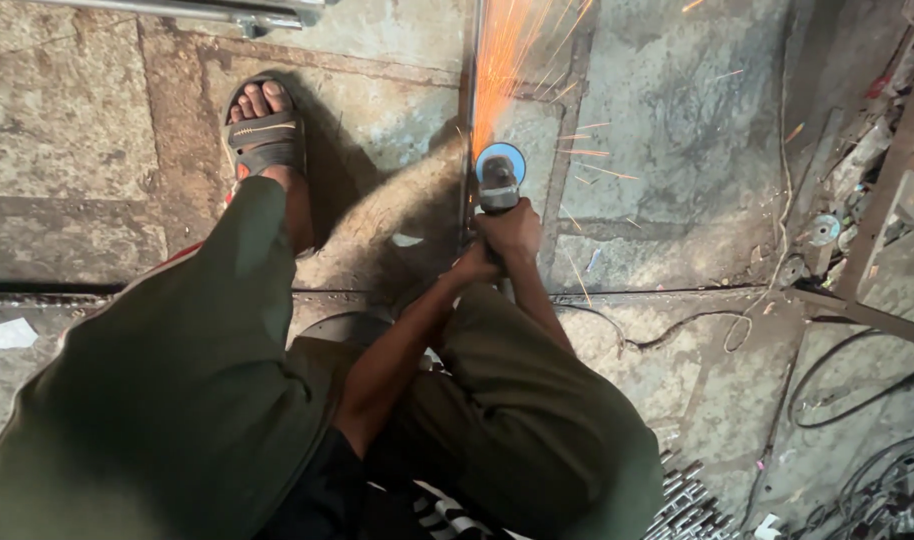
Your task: The person kneels on the workshop floor holding a metal rod steady with one foot while using an angle grinder to grind and cut the rod, producing sparks. They reposition the rod and continue grinding along its length, briefly pausing to adjust the workpiece before resuming.
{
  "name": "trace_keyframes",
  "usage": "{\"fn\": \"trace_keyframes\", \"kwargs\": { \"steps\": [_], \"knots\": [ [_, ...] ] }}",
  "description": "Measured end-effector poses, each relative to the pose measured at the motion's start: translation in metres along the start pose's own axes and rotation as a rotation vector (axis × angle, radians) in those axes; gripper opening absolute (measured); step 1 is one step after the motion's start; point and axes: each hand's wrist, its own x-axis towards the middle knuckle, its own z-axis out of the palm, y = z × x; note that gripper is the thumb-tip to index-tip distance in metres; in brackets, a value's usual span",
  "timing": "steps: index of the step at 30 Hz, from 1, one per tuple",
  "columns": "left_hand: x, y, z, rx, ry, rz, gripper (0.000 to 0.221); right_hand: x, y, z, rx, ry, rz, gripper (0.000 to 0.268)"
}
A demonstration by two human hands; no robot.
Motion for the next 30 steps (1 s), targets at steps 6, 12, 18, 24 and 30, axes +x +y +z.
{"fn": "trace_keyframes", "kwargs": {
  "steps": [6, 12, 18, 24, 30],
  "knots": [
    [0.014, -0.033, -0.002, 0.107, -0.010, 0.142, 0.069, 0.012, 0.012, 0.017, -0.014, 0.034, -0.015, 0.075],
    [0.021, -0.046, 0.001, 0.153, -0.013, 0.273, 0.069, 0.004, 0.011, 0.015, 0.008, 0.033, -0.014, 0.081],
    [0.014, -0.043, 0.001, -0.005, -0.033, 0.136, 0.055, -0.001, 0.008, 0.016, -0.063, 0.051, -0.045, 0.087],
    [-0.026, 0.054, 0.004, 0.024, -0.046, -0.235, 0.045, -0.008, 0.008, 0.013, -0.049, 0.059, -0.072, 0.087],
    [-0.037, 0.084, 0.009, -0.006, -0.033, -0.166, 0.048, -0.001, 0.019, 0.026, -0.030, 0.084, -0.090, 0.082]
  ]
}}
